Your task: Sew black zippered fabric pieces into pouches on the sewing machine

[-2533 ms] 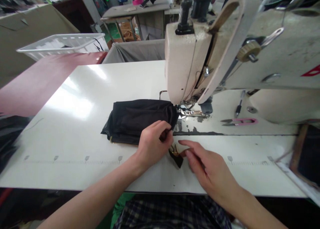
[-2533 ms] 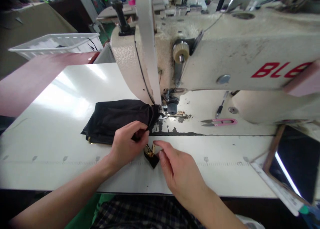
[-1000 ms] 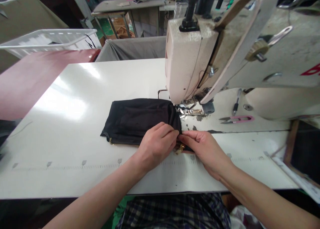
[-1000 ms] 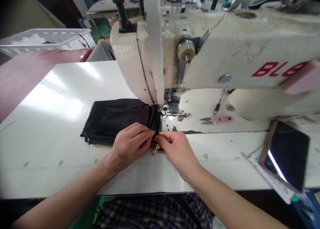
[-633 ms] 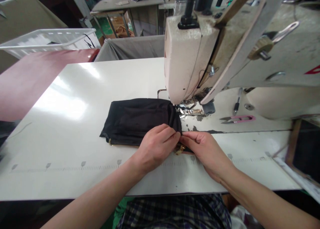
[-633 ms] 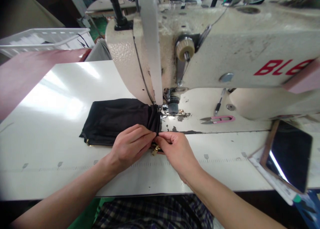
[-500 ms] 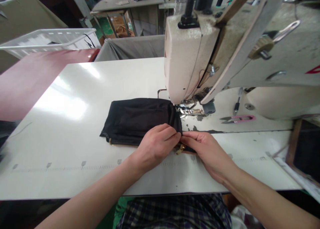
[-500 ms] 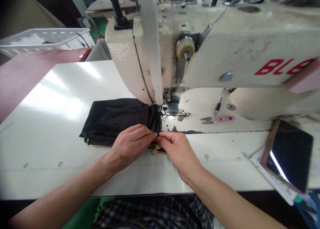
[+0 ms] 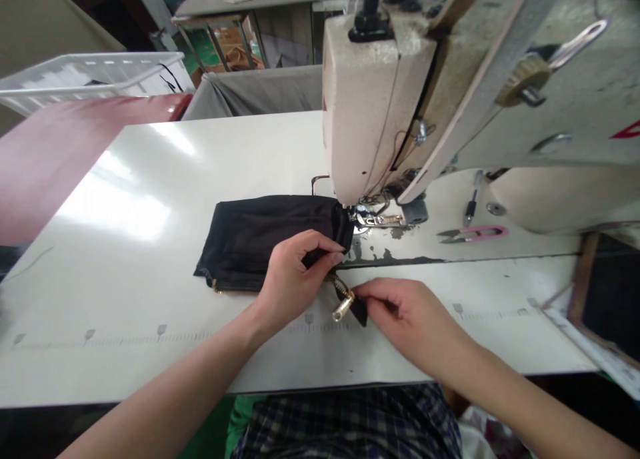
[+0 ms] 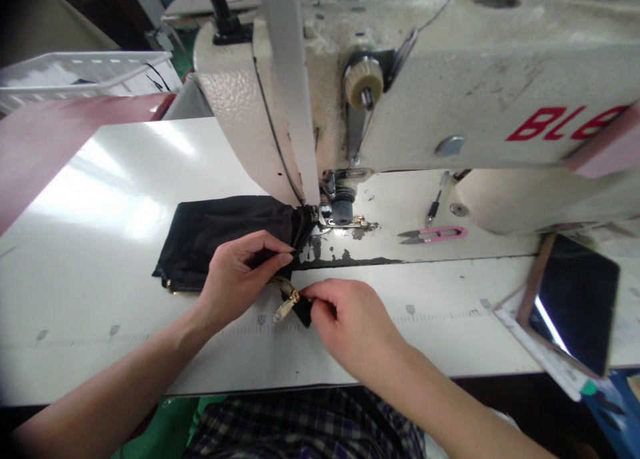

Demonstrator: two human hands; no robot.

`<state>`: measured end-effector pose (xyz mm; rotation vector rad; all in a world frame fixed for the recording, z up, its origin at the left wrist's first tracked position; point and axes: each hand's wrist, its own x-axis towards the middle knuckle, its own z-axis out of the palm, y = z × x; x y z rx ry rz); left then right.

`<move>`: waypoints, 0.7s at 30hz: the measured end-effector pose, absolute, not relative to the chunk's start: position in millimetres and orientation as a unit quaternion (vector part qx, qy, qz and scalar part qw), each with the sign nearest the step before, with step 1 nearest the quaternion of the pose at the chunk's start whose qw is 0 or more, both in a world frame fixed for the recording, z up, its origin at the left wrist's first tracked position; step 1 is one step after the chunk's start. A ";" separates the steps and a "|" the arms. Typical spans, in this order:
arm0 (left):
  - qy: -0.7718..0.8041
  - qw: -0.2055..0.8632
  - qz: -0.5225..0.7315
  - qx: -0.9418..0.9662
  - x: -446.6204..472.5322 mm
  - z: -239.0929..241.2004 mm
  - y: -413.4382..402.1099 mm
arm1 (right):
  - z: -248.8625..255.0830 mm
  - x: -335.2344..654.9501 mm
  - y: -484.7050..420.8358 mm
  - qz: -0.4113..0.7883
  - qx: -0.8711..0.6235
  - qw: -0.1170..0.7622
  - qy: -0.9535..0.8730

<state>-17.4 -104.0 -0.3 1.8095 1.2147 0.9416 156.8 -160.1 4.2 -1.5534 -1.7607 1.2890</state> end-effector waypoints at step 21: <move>0.524 0.719 0.352 0.290 -33.5 17.3 -57.5 | -12.7 116.6 -118.9 0.208 -0.575 0.315 -0.726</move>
